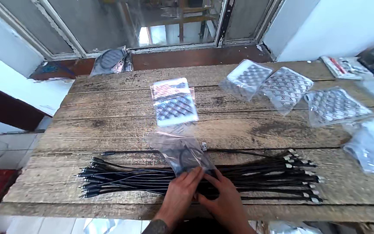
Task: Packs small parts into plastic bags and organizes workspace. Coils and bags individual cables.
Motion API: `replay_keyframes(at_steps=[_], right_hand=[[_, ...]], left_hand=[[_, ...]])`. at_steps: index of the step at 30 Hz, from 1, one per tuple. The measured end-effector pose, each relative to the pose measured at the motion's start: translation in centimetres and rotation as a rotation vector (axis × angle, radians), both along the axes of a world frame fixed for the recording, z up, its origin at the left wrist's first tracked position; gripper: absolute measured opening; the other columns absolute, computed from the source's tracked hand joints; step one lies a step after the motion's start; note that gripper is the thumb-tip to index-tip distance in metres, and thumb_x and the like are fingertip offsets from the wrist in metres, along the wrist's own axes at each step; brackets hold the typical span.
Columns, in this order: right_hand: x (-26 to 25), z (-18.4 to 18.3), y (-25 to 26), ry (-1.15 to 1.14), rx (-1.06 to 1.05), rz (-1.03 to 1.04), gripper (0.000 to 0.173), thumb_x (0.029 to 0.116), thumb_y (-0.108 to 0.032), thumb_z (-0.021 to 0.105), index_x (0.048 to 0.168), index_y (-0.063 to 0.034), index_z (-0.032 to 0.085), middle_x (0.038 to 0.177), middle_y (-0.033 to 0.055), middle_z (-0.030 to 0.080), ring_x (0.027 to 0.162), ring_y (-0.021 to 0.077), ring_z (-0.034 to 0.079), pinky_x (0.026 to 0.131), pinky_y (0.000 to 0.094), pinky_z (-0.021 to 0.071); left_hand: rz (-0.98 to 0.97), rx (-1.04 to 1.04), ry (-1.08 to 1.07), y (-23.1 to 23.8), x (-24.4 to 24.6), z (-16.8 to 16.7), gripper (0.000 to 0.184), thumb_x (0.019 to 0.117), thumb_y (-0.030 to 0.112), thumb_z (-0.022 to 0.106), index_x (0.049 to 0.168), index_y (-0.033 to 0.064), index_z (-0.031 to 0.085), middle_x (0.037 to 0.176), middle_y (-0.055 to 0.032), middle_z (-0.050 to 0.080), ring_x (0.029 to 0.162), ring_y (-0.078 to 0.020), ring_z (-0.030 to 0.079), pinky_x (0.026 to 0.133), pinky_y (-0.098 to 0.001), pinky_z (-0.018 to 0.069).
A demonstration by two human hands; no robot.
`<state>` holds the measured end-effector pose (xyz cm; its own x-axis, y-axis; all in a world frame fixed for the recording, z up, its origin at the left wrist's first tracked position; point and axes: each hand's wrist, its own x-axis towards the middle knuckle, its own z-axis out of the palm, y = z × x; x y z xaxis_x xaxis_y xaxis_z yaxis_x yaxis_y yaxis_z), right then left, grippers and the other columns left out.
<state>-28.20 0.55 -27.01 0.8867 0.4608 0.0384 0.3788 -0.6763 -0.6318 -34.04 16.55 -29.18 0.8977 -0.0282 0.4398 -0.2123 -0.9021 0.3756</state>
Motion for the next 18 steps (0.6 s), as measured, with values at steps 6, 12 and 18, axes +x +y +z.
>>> replay_keyframes(at_steps=[6,12,18], right_hand=[[0.7,-2.6,2.8,0.014,0.113,-0.176,0.085,0.0677,-0.062,0.081,0.132,-0.0086,0.069,0.145,0.0243,0.055,0.132,0.0423,0.054,0.107,0.0595,0.0457],[0.4,-3.6,4.8,-0.068,-0.089,-0.021,0.090,0.0674,-0.067,0.078,0.140,-0.0164,0.064,0.154,0.0277,0.045,0.140,0.0501,0.043,0.112,0.0642,0.0371],[-0.4,-4.8,1.3,-0.032,-0.031,0.448,0.064,0.0904,-0.054,0.069,0.137,-0.0097,0.066,0.155,0.0300,0.043,0.148,0.0476,0.034,0.121,0.0577,0.0317]], left_hand=[[0.501,-0.426,0.037,-2.6,-4.2,-1.2,0.024,0.0890,0.015,0.067,0.108,-0.0001,0.065,0.101,-0.0165,0.067,0.087,-0.0225,0.069,0.076,-0.0363,0.0605],[0.123,-0.858,0.742,-2.6,-6.4,-0.6,0.027,0.0992,0.016,0.059,0.100,-0.0091,0.070,0.088,-0.0199,0.069,0.085,-0.0256,0.067,0.083,-0.0443,0.0532],[0.447,-0.959,0.699,-0.5,-9.0,-2.7,0.021,0.0935,0.020,0.066,0.096,0.0002,0.072,0.088,-0.0108,0.070,0.084,-0.0202,0.068,0.082,-0.0445,0.0561]])
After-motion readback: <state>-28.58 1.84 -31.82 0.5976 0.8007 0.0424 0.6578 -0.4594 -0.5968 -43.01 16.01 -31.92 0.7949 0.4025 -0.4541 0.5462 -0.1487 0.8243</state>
